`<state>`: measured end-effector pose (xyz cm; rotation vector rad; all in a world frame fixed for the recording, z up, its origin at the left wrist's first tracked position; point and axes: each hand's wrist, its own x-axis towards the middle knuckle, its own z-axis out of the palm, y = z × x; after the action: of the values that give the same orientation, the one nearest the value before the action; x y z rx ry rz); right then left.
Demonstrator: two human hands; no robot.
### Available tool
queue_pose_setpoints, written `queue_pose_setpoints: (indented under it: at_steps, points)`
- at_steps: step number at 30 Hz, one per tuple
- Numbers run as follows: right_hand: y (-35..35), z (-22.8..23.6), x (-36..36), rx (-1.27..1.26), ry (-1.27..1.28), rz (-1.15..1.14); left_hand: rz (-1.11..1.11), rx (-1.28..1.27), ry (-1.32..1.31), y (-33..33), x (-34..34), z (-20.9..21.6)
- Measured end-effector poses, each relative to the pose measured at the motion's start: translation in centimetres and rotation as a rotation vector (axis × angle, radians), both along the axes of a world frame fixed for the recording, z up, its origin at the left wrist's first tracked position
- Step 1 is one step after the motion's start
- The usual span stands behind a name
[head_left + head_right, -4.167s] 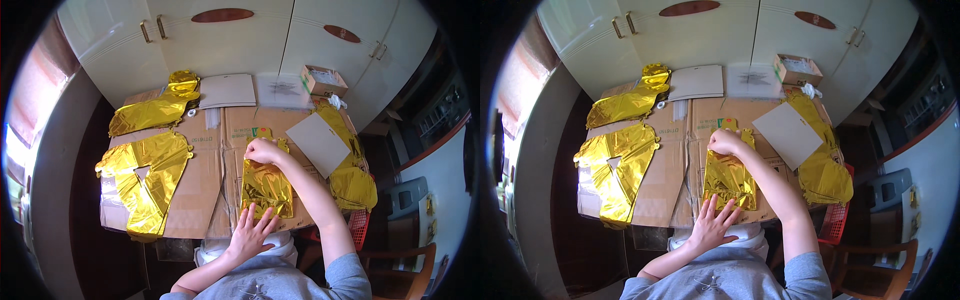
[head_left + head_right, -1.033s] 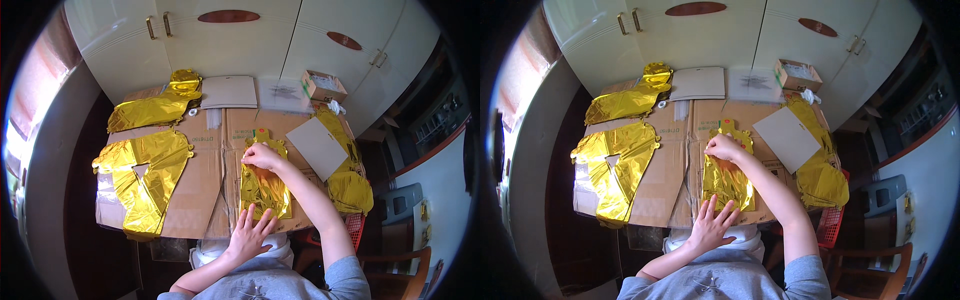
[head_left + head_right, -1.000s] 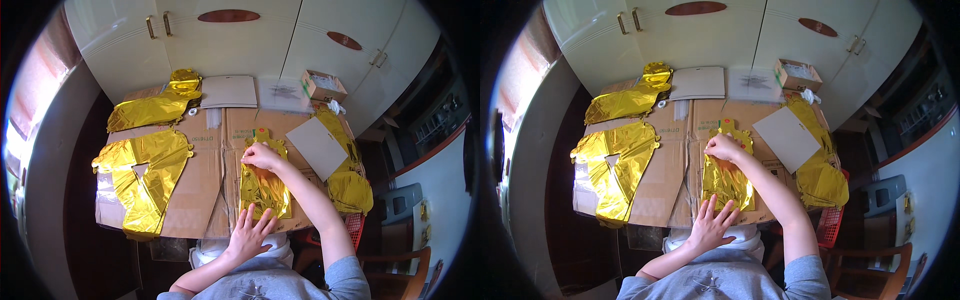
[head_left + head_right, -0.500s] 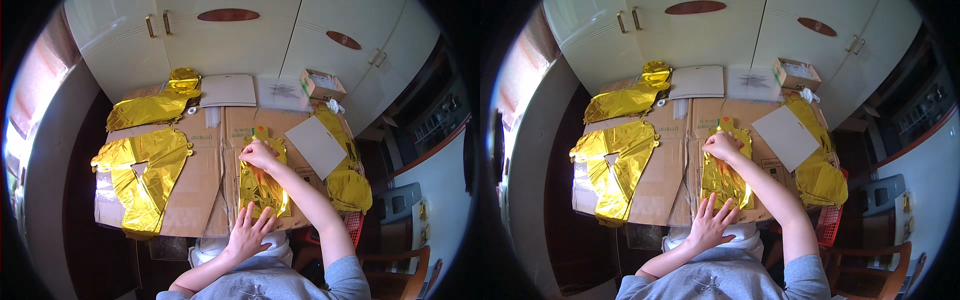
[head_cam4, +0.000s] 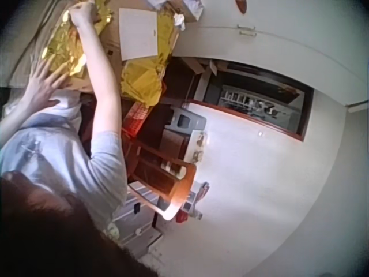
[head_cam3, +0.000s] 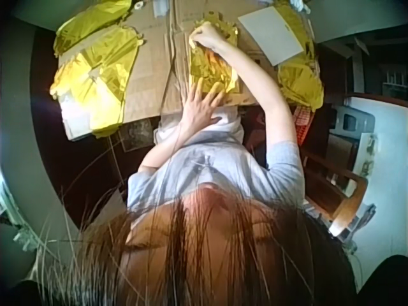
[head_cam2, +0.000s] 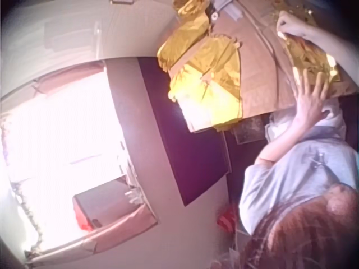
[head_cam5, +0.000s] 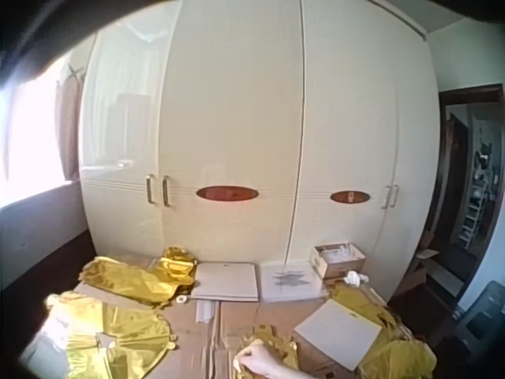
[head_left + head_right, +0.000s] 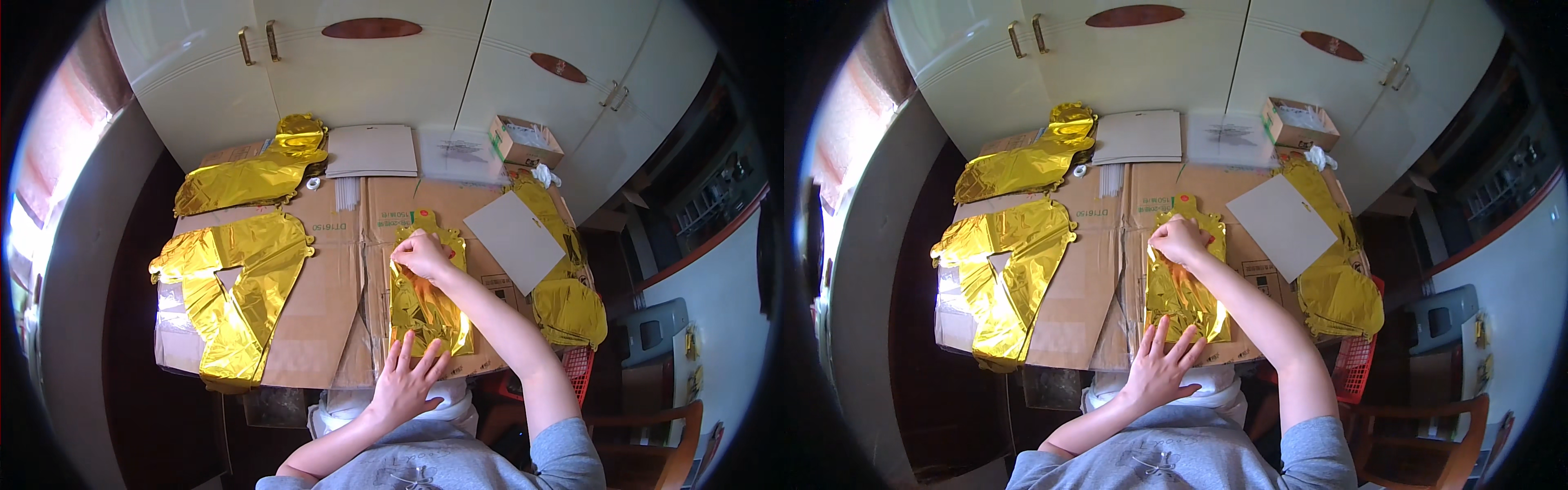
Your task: Flattening and folding gold-colored foil balloons on a cardboard workspace.
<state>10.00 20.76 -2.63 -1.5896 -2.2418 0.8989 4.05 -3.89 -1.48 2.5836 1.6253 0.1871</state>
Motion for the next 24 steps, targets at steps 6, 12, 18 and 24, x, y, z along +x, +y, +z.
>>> queue_pose_setpoints:
  at_steps: [6,12,18,24]
  points:
    - [-0.6,0.5,0.0,0.107,-0.012,0.022,-0.003,-0.012,0.012,0.0,0.0,0.3]
    - [-2.6,0.5,1.6,0.405,0.004,0.207,-0.004,-0.003,0.010,0.0,-0.1,0.1]
    - [-6.8,1.5,3.0,0.373,-0.201,0.446,-0.007,-0.011,0.005,0.0,0.0,-0.1]
    - [-4.0,1.1,2.3,0.337,-0.148,0.306,-0.006,-0.015,-0.009,0.1,-0.1,-0.1]
